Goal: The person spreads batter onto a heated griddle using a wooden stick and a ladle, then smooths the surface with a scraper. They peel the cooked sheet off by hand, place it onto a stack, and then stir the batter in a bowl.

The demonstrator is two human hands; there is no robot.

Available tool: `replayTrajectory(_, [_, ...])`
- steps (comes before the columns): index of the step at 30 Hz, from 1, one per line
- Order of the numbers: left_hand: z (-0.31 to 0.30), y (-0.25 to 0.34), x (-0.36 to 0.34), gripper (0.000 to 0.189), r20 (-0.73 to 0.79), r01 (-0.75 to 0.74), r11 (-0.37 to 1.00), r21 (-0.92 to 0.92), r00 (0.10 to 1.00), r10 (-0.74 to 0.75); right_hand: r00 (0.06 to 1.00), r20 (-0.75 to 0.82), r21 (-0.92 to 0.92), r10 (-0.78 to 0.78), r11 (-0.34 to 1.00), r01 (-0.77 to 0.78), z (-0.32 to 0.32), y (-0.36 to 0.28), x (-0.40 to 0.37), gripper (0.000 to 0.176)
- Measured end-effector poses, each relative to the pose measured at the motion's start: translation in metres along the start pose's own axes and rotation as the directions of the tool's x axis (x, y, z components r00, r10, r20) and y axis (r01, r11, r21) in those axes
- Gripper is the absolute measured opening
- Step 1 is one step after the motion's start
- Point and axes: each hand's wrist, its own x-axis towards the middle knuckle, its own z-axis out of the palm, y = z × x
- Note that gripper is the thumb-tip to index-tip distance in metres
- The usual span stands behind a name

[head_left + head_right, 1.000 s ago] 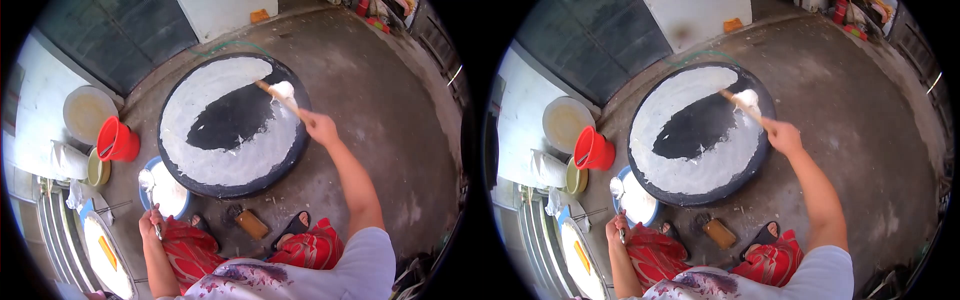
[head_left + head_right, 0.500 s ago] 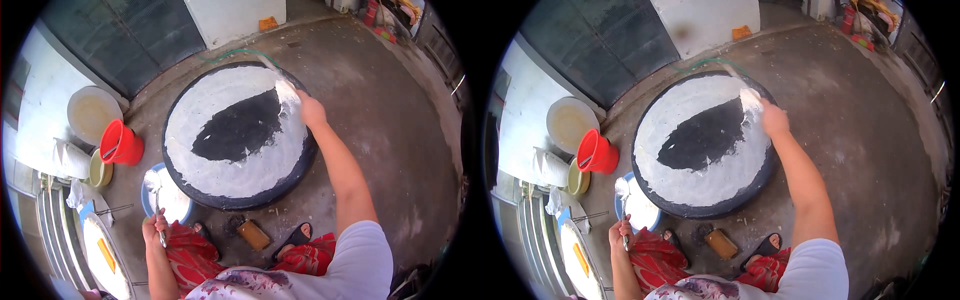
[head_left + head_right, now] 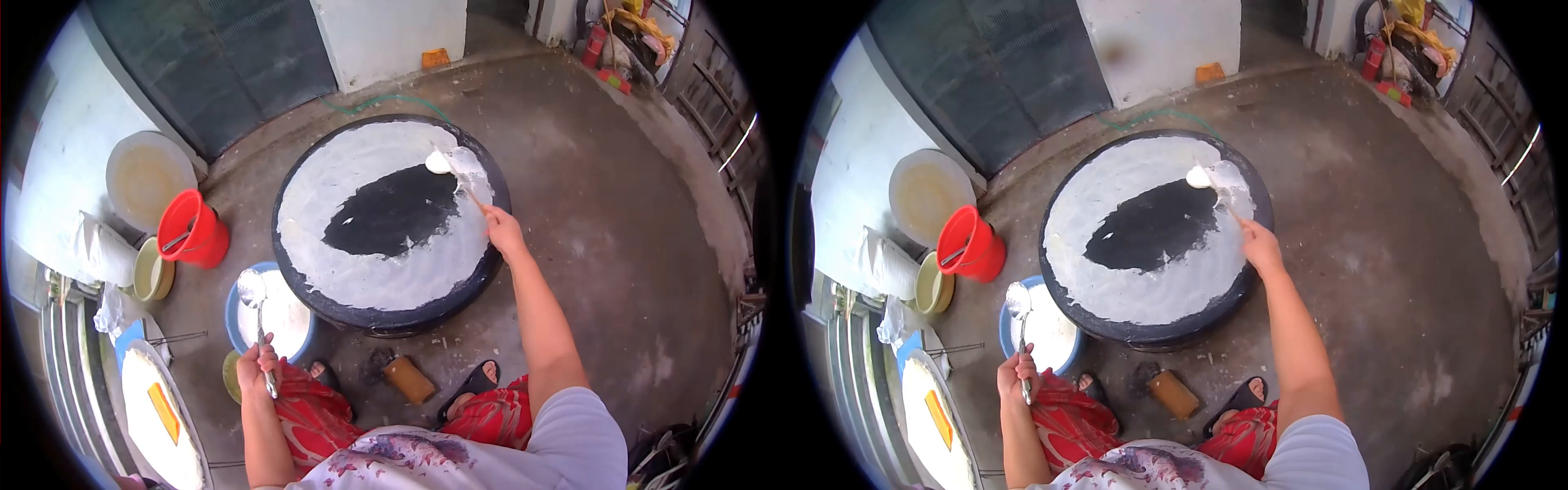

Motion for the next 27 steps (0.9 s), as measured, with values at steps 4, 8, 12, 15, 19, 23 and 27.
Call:
replayTrajectory(4, [-0.005, 0.002, -0.007, 0.030, 0.017, -0.028, 1.000, 0.004, 0.999, 0.028, 0.995, 0.047, 0.120, 0.086, 0.989, -0.091, 0.020, -0.004, 0.001, 0.028])
replayTrajectory(8, [-0.012, 0.007, -0.010, 0.030, 0.046, -0.017, 1.000, -0.010, 0.999, 0.017, 0.978, 0.209, -0.084, -0.009, 0.996, 0.027, 0.020, -0.043, -0.029, 0.030])
replayTrajectory(12, [-0.020, 0.013, -0.014, 0.030, 0.060, -0.005, 1.000, 0.000, 0.998, 0.005, 0.971, -0.039, -0.211, 0.236, 0.948, -0.239, -0.028, -0.075, -0.067, 0.028])
replayTrajectory(15, [-0.022, 0.016, -0.016, 0.029, 0.063, -0.012, 1.000, 0.021, 0.998, 0.010, 0.956, -0.176, -0.093, 0.236, 0.962, -0.255, 0.004, -0.003, -0.060, 0.030])
replayTrajectory(19, [-0.023, 0.017, -0.017, 0.029, 0.085, -0.009, 1.000, 0.013, 0.996, 0.008, 0.995, 0.090, -0.008, 0.035, 0.999, -0.035, 0.050, -0.038, -0.075, 0.031])
replayTrajectory(23, [-0.023, 0.015, -0.018, 0.030, 0.054, -0.026, 0.999, 0.047, 0.998, 0.024, 0.985, 0.159, -0.125, 0.069, 0.991, -0.049, 0.031, -0.100, -0.072, 0.029])
replayTrajectory(27, [-0.026, 0.016, -0.021, 0.030, 0.055, -0.049, 0.997, 0.056, 0.997, 0.046, 0.986, 0.161, -0.088, -0.047, 0.994, 0.062, 0.063, -0.080, -0.059, 0.027])
